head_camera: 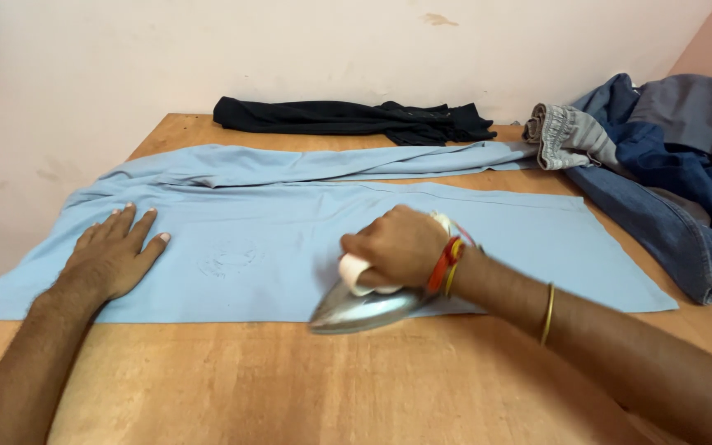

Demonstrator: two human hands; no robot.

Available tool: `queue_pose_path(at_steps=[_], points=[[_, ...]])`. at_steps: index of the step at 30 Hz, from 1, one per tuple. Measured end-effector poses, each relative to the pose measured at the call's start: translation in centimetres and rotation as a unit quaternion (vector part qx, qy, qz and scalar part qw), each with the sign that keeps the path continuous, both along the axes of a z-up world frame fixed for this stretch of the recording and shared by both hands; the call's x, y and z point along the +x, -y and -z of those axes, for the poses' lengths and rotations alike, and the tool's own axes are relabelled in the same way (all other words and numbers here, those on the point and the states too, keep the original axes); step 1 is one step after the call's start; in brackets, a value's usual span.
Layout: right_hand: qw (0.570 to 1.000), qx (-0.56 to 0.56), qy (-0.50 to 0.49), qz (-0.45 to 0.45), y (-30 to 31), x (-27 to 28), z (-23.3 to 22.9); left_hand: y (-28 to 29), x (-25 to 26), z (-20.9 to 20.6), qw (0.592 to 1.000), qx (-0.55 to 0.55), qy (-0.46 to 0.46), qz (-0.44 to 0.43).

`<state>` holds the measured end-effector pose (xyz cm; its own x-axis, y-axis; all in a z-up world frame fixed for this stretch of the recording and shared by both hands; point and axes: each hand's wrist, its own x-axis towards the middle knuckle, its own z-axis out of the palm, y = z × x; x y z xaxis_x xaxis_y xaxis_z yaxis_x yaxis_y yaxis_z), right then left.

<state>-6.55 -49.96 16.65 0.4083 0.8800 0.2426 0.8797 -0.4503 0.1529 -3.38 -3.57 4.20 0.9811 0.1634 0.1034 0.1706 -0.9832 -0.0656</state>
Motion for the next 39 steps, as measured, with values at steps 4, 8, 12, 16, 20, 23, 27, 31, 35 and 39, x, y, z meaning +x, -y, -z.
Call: queue_pose_path(at_steps=[4,8,12,16,20,23,27,31,35,39], points=[[0.995,-0.014,0.040,0.092,0.2,5.5,-0.1,0.0,0.0,0.0,1.000,-0.008,0.001,0.002],[0.947,0.027,0.042,0.319,-3.3,9.5,0.7,0.4,-0.3,-0.4,1.000,-0.021,-0.005,-0.010],[0.921,0.094,0.023,0.379,-7.7,9.8,1.7,0.6,-0.6,-0.8,1.000,-0.023,-0.012,-0.015],[0.955,0.051,0.002,0.293,-11.6,4.3,1.7,0.7,-0.2,-0.6,0.999,-0.027,-0.018,-0.017],[0.988,0.040,-0.025,0.145,-13.9,-2.3,0.6,0.6,-0.3,-0.7,1.000,-0.019,-0.007,-0.010],[0.997,0.013,-0.009,0.079,-14.5,-2.5,0.2,0.7,-0.7,-0.7,1.000,-0.025,0.001,-0.013],[0.990,0.033,0.022,0.134,-16.3,3.0,0.6,0.7,-0.9,-0.9,0.999,-0.025,0.023,0.002],[0.967,0.069,0.053,0.241,-18.8,9.3,1.5,1.0,-1.1,-0.8,0.999,-0.030,0.030,0.007],[0.948,0.095,0.025,0.302,-20.6,10.9,1.5,1.0,-1.2,-1.1,0.999,-0.037,0.027,0.004],[0.967,0.101,0.051,0.230,-19.8,6.9,1.4,0.9,-0.9,-1.1,0.999,-0.043,0.016,0.001]])
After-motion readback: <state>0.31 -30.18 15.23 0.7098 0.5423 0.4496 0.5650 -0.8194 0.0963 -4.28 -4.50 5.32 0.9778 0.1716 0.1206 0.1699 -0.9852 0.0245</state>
